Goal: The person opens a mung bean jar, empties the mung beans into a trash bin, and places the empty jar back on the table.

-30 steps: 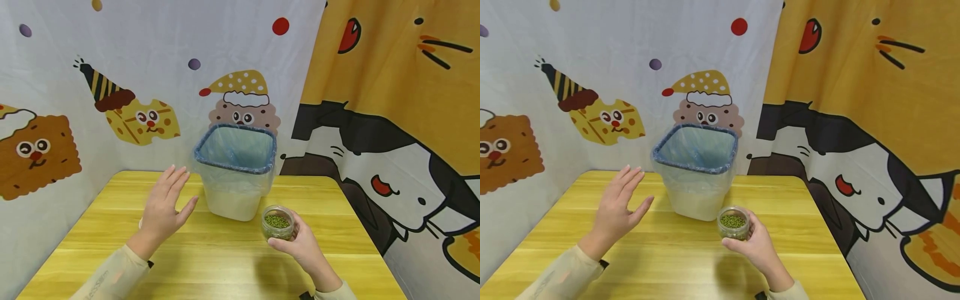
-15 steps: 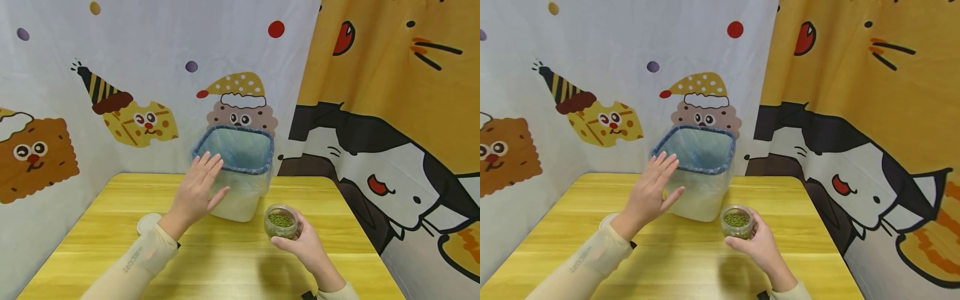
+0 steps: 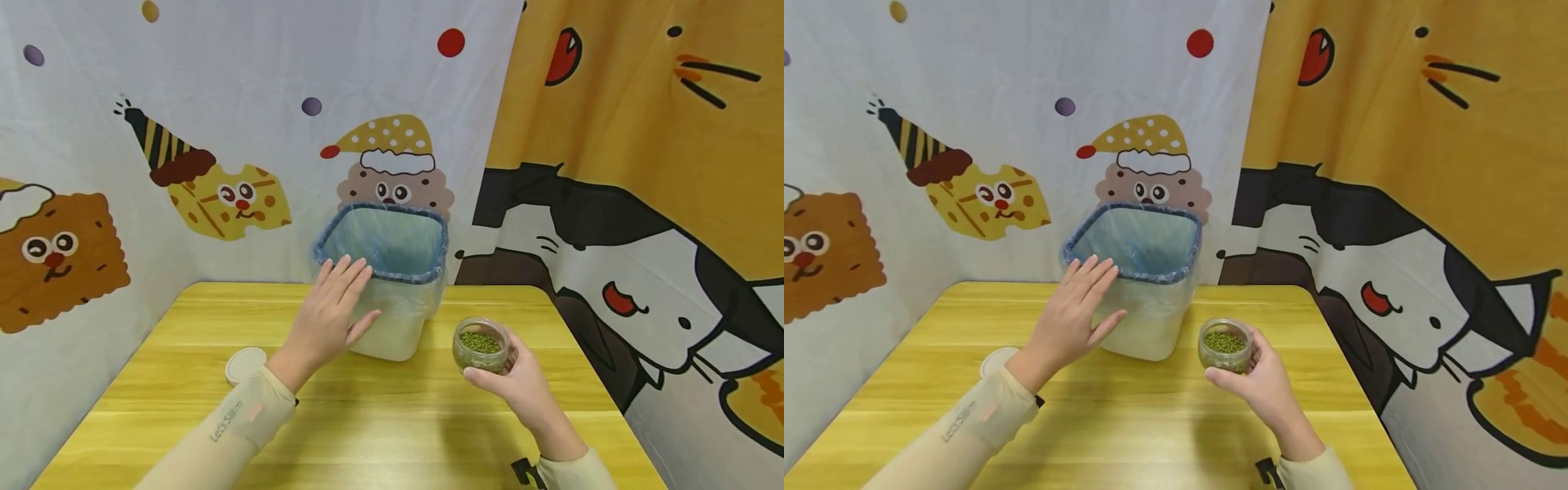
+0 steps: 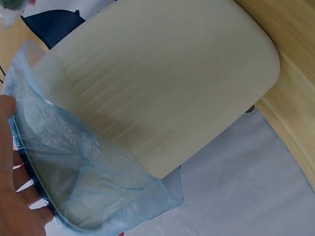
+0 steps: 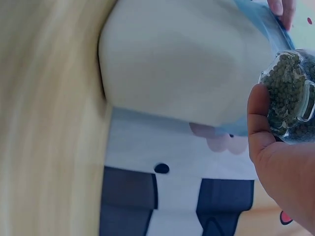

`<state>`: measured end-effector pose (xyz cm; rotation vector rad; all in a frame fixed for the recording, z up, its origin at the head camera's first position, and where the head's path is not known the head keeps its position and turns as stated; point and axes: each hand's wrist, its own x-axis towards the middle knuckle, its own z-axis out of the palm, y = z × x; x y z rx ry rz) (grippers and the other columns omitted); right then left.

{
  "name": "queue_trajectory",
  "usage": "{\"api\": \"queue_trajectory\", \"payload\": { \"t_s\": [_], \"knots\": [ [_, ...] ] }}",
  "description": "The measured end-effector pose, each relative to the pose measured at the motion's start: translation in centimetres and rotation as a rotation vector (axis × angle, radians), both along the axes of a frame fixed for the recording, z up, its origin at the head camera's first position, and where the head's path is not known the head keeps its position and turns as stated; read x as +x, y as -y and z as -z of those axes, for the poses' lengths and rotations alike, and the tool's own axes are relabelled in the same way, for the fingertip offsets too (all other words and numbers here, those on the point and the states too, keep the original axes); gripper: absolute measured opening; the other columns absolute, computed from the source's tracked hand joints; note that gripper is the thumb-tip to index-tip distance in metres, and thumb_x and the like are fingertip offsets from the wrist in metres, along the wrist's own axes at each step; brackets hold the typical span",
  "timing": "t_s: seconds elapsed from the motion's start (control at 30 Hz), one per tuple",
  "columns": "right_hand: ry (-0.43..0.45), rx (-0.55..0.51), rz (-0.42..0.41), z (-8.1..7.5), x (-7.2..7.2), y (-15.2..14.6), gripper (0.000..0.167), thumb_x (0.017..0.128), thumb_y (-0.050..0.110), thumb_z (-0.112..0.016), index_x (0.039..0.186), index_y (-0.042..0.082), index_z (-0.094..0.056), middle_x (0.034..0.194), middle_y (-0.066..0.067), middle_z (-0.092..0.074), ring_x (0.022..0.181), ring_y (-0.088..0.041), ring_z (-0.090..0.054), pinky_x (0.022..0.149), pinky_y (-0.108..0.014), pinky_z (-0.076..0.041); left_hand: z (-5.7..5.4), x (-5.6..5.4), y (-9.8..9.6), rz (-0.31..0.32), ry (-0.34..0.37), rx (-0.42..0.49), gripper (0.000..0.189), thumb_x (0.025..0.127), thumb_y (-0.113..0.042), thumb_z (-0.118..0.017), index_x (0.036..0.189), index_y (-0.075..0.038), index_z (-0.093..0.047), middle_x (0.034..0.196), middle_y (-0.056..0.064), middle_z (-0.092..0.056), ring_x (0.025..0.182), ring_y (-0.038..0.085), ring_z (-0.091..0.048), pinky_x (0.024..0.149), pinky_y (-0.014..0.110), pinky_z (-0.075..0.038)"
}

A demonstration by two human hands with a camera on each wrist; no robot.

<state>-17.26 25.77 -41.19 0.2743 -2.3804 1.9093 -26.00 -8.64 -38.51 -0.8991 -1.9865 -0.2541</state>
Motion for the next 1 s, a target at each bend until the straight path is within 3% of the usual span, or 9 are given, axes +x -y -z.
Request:
{"api": "queue_trajectory", "payload": {
  "t_s": [0.17, 0.33, 0.53, 0.83, 0.93, 1.0],
  "knots": [
    [-0.063, 0.097, 0.03, -2.4, -1.4, -1.4, 0.078, 0.089, 0.007, -0.086, 0.156, 0.008, -0.047, 0.133, -0.003, -0.066, 0.113, -0.007, -0.069, 0.089, -0.022, -0.061, -0.3, 0.1, 0.2, -0.003, 0.012, -0.011, 0.069, 0.105, -0.046, -0.067, 0.154, 0.002, -0.053, 0.154, 0.022, -0.06, 0.148, 0.042, -0.053, 0.122, 0.062, -0.043],
    [-0.109, 0.275, 0.057, -6.1, -3.4, -2.6, 0.084, 0.09, 0.024, -0.089, 0.16, 0.016, -0.044, 0.14, -0.008, -0.061, 0.112, -0.004, -0.068, 0.087, -0.02, -0.06, -0.6, 0.2, 0.2, -0.011, 0.045, -0.025, 0.078, 0.093, -0.04, -0.083, 0.153, 0.001, -0.055, 0.154, 0.021, -0.06, 0.147, 0.042, -0.054, 0.123, 0.061, -0.042],
    [-0.155, 0.397, 0.077, -10.8, -5.8, -3.0, 0.087, 0.09, 0.033, -0.089, 0.161, 0.018, -0.042, 0.145, -0.008, -0.058, 0.112, -0.005, -0.067, 0.085, -0.015, -0.058, -0.8, 0.5, 0.4, -0.015, 0.073, -0.039, 0.079, 0.092, -0.044, -0.083, 0.152, 0.0, -0.056, 0.154, 0.02, -0.061, 0.146, 0.041, -0.056, 0.125, 0.06, -0.04],
    [-0.211, 0.595, 0.13, -16.8, -9.8, -2.4, 0.097, 0.086, 0.046, -0.09, 0.162, 0.012, -0.041, 0.15, -0.014, -0.055, 0.124, -0.031, -0.062, 0.078, -0.008, -0.049, -0.9, 0.5, 0.7, -0.017, 0.073, -0.052, 0.078, 0.096, -0.05, -0.077, 0.153, -0.001, -0.056, 0.154, 0.02, -0.06, 0.146, 0.041, -0.055, 0.126, 0.06, -0.039],
    [-0.231, 0.641, 0.135, -18.1, -10.9, -1.8, 0.1, 0.085, 0.049, -0.09, 0.162, 0.01, -0.04, 0.148, -0.014, -0.056, 0.124, -0.033, -0.063, 0.081, -0.013, -0.052, -1.0, 0.6, 0.7, -0.02, 0.066, -0.054, 0.08, 0.093, -0.049, -0.08, 0.152, -0.001, -0.056, 0.154, 0.02, -0.061, 0.146, 0.041, -0.056, 0.125, 0.059, -0.04],
    [-0.244, 0.676, 0.136, -18.8, -11.6, -1.4, 0.1, 0.084, 0.049, -0.09, 0.16, 0.009, -0.04, 0.146, -0.016, -0.058, 0.123, -0.034, -0.063, 0.087, -0.023, -0.056, -1.0, 0.7, 0.7, -0.023, 0.056, -0.058, 0.081, 0.092, -0.049, -0.082, 0.152, -0.001, -0.057, 0.153, 0.02, -0.062, 0.145, 0.041, -0.057, 0.124, 0.06, -0.041]
  ]
}}
